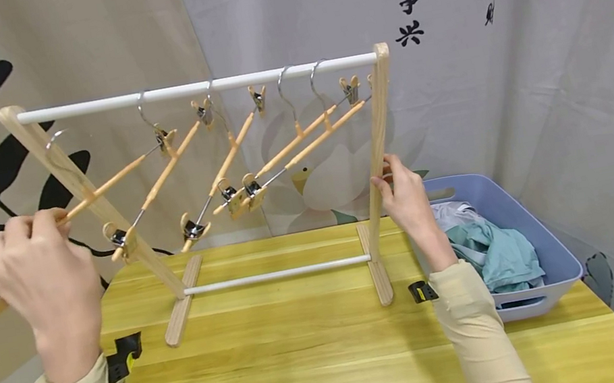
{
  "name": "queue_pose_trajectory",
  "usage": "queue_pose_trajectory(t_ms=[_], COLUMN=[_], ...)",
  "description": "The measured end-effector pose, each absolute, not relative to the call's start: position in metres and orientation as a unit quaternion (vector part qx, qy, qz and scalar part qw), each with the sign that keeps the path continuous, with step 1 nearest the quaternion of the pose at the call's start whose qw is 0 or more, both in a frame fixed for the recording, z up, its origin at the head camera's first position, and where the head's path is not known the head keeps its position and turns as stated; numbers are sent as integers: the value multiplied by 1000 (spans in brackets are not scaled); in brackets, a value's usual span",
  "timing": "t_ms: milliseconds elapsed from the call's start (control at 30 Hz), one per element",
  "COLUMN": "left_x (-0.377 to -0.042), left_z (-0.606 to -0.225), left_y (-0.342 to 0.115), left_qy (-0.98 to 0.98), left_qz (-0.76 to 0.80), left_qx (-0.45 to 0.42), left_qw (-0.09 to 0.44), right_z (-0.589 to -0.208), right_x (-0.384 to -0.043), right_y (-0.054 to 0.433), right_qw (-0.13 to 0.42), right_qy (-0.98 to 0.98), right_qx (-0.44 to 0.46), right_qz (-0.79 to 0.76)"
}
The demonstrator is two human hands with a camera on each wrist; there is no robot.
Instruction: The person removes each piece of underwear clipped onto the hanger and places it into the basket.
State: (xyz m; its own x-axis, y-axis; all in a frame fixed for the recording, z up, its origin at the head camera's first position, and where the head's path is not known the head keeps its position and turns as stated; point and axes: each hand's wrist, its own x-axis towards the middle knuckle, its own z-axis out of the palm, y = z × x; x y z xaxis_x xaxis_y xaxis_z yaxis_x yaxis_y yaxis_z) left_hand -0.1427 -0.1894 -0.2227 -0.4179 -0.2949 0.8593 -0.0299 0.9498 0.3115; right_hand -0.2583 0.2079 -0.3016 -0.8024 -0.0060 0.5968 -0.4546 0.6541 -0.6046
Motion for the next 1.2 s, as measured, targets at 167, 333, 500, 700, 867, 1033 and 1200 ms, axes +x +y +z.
queue_pose_trajectory(t_ms=[167,333,500,700,867,1033,1200], left_x=[-149,-158,-166,-175,-178,-178,-177], left_z=[-210,-201,-195,-193,-194,-201,-206], left_y=[-189,-187,-185,-183,-182,-180,-177], left_qy=[-836,-847,-855,-865,-872,-860,-836], left_qz=[-129,-139,-145,-149,-148,-141,-133], left_qx=[102,112,112,117,122,113,94], left_qw=[523,502,485,465,451,477,525], right_z=[-301,-302,-303,-302,-302,-302,-304], right_x=[-258,-258,-258,-258,-258,-258,-258], right_y=[207,207,208,208,207,207,207], right_qw=[287,290,293,292,292,290,290], right_qy=[-863,-863,-864,-862,-861,-862,-863], right_qx=[136,140,142,143,144,142,138], right_qz=[393,389,384,388,389,389,389])
